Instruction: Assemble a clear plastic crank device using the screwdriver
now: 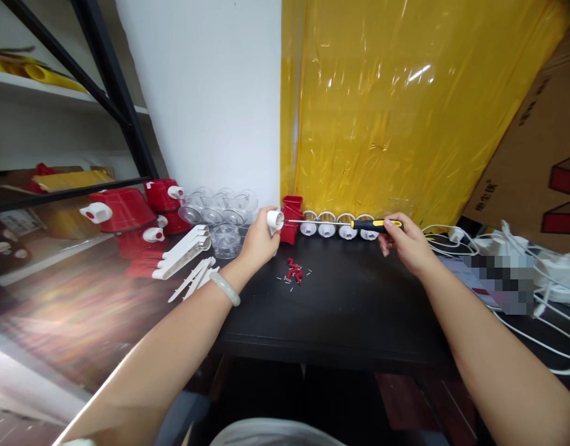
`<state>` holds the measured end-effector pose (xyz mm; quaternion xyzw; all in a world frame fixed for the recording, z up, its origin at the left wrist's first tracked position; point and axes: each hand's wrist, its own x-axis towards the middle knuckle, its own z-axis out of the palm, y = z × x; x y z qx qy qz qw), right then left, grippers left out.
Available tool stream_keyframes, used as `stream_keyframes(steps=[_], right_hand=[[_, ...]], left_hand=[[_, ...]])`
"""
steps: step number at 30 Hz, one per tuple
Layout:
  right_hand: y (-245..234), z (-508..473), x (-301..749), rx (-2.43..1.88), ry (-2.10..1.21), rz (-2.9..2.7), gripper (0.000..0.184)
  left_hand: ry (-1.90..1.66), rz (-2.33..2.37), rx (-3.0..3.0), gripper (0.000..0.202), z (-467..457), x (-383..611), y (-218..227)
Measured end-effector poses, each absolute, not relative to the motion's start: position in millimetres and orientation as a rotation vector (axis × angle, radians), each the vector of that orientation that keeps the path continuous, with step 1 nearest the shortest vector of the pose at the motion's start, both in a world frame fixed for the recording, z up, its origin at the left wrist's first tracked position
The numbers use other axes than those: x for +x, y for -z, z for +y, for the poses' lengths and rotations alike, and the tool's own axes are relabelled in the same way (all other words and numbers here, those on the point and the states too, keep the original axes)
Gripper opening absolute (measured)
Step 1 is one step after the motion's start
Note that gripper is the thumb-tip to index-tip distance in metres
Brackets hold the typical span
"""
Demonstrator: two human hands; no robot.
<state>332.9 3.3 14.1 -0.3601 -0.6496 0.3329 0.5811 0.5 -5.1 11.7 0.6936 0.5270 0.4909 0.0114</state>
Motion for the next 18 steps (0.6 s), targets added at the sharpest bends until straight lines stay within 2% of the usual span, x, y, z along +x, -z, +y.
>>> stream_keyframes(steps=[7,18], right_hand=[[-14.4,2.4,332.2,-0.896,-0.687,-1.539,0.042],[-16.9,0.2,334.9,-0.767,-0.965,-1.453,0.040]], left_hand=[[-1.541,1.637,2.164,0.052,-4.6,0.4,-11.3],[-1.530,1.653,2.166,0.052,-4.0,0.3,-10.7]])
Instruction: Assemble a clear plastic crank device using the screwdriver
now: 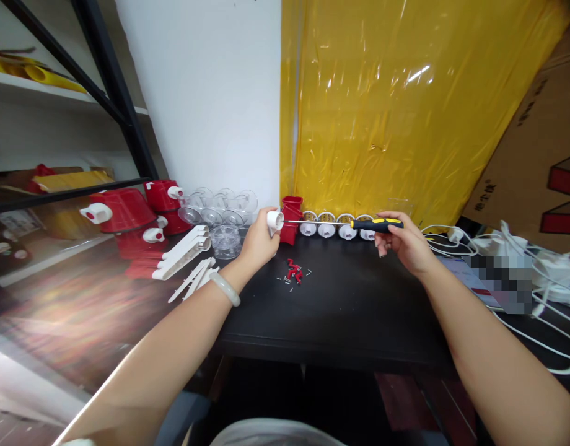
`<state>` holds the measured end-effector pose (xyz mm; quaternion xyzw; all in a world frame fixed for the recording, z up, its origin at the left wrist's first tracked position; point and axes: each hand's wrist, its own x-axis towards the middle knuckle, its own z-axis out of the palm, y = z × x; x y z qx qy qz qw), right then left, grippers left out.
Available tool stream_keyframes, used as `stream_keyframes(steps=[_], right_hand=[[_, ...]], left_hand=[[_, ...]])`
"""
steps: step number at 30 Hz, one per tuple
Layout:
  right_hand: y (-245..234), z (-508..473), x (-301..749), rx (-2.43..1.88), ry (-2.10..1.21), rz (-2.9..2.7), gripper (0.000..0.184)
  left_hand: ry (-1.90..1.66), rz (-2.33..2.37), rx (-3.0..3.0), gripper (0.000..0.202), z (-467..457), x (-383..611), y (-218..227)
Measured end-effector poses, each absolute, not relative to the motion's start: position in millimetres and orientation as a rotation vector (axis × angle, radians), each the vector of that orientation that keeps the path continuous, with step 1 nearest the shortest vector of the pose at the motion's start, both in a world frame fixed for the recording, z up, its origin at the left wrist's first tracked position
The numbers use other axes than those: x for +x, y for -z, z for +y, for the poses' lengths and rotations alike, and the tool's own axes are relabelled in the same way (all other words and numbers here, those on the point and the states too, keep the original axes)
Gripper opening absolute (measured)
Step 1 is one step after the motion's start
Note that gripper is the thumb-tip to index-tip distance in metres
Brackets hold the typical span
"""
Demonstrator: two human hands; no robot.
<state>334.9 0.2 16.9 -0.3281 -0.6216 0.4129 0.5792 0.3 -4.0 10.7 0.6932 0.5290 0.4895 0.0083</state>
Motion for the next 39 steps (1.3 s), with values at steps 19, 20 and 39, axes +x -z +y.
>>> stream_keyframes(steps=[19,20,39], right_hand=[[-11.7,6.6,336.2,-0.912,-0.730,-1.530,0.046],[-12.1,6.2,335.7,-0.913,-0.734,-1.525,0.047],[-15.1,2.9,335.7,-0.835,-0.923,-1.493,0.032]], left_hand=[[-1.544,1.634,2.177,0.052,-3.3,-0.3,-10.1],[-1.546,1.630,2.176,0.052,-3.4,-0.3,-10.2],[-1.552,1.652,2.151,0.052,-4.1,-0.1,-11.8]])
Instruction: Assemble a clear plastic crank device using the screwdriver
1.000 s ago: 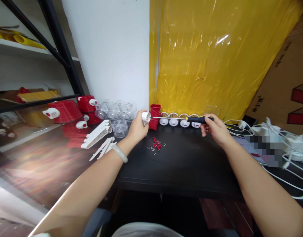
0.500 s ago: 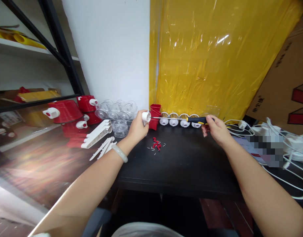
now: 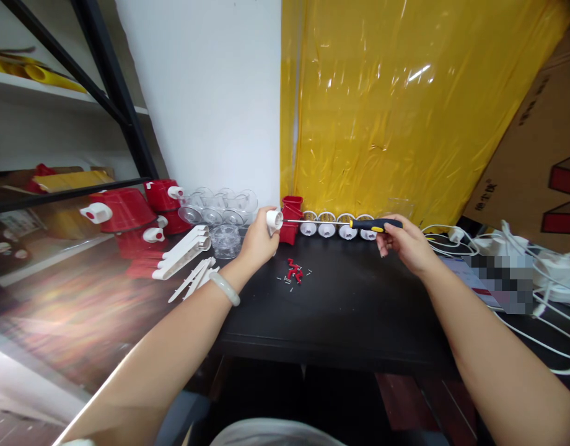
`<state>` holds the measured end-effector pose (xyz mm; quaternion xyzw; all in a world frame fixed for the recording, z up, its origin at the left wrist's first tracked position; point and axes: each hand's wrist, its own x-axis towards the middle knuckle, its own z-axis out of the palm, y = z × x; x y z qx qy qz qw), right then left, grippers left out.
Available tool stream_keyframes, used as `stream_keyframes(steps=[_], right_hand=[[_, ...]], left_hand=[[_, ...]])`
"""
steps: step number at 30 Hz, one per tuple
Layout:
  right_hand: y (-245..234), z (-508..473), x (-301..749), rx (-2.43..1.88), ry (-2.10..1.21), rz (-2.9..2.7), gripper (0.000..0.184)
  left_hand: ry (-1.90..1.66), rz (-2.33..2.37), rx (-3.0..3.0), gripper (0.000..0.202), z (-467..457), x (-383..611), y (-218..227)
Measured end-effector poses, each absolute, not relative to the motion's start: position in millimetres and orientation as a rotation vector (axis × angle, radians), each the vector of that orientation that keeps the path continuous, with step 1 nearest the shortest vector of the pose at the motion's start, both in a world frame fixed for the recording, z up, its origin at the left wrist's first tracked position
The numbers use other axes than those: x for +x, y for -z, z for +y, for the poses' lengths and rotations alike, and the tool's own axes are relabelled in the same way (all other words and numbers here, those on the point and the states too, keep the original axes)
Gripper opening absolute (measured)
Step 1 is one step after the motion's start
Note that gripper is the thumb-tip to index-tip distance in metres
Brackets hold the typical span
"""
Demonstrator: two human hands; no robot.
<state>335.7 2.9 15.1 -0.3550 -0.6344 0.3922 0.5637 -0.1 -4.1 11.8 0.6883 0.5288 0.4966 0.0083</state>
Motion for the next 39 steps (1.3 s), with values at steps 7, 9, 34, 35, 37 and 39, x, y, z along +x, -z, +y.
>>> stream_keyframes(steps=[7,9,34,35,37,39], right_hand=[[-13.6,4.7,337.0,-0.885,-0.802,-1.579,0.042],[-12.6,5.7,338.0,-0.905,-0.760,-1.593,0.043],[-15.6,2.4,333.9,-0.850,-0.852,-1.509,0.039],[-15.9,2.1,333.4,-0.856,-0.840,-1.511,0.040],[-16.2,1.7,332.5,-0.865,-0.806,-1.520,0.041],[-15.7,2.2,332.1,-0.875,-0.767,-1.534,0.041]], left_hand=[[-1.544,1.668,2.136,0.052,-5.8,0.6,-12.2],[-1.538,1.662,2.149,0.052,-5.8,0.5,-12.4],[-1.531,1.645,2.161,0.052,-6.7,0.7,-12.6],[-1.532,1.647,2.160,0.052,-6.6,0.5,-12.5],[-1.533,1.653,2.160,0.052,-6.1,0.2,-12.2],[-1.537,1.648,2.165,0.052,-5.5,-0.1,-11.8]])
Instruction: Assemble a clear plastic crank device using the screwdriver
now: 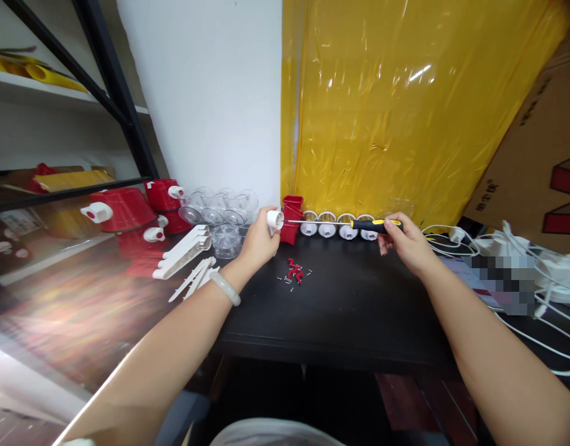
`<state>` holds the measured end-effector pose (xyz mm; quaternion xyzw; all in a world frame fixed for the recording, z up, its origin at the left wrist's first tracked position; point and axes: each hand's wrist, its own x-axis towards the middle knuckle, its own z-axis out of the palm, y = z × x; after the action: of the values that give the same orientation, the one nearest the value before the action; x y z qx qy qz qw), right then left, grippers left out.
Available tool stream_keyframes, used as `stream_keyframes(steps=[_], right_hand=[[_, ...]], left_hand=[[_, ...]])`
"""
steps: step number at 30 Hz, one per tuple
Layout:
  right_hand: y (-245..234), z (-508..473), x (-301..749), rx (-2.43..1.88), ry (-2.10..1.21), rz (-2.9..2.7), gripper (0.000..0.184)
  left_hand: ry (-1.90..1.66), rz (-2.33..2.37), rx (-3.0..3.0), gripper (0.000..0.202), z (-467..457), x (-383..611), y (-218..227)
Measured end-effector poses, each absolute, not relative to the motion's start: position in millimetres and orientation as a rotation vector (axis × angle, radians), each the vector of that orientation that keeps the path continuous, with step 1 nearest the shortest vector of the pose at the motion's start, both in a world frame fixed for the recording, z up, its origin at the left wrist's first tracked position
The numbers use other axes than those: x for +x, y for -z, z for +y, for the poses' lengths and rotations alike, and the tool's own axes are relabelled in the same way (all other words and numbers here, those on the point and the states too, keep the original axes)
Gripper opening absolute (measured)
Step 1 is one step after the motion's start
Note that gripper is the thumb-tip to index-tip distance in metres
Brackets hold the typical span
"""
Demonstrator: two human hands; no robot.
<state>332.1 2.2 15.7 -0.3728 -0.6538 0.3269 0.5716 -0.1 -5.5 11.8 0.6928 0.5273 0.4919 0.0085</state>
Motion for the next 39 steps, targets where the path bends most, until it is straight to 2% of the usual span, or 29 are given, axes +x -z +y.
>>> stream_keyframes(steps=[5,13,27,34,39], right_hand=[[-13.6,4.7,332.7,-0.913,-0.755,-1.533,0.043],[-16.8,0.4,334.5,-0.811,-0.938,-1.516,0.040],[-9.9,6.1,335.2,-0.870,-0.804,-1.554,0.041],[-10.9,7.3,336.3,-0.910,-0.819,-1.558,0.047],[-13.0,3.2,335.6,-0.849,-0.931,-1.507,0.040]], left_hand=[[-1.542,1.636,2.170,0.053,-4.3,-0.6,-10.5],[-1.539,1.642,2.164,0.052,-4.6,0.1,-11.3],[-1.550,1.651,2.145,0.052,-5.2,-0.2,-12.5],[-1.562,1.656,2.145,0.052,-3.9,-0.2,-12.0],[-1.552,1.654,2.138,0.053,-4.2,0.0,-11.8]])
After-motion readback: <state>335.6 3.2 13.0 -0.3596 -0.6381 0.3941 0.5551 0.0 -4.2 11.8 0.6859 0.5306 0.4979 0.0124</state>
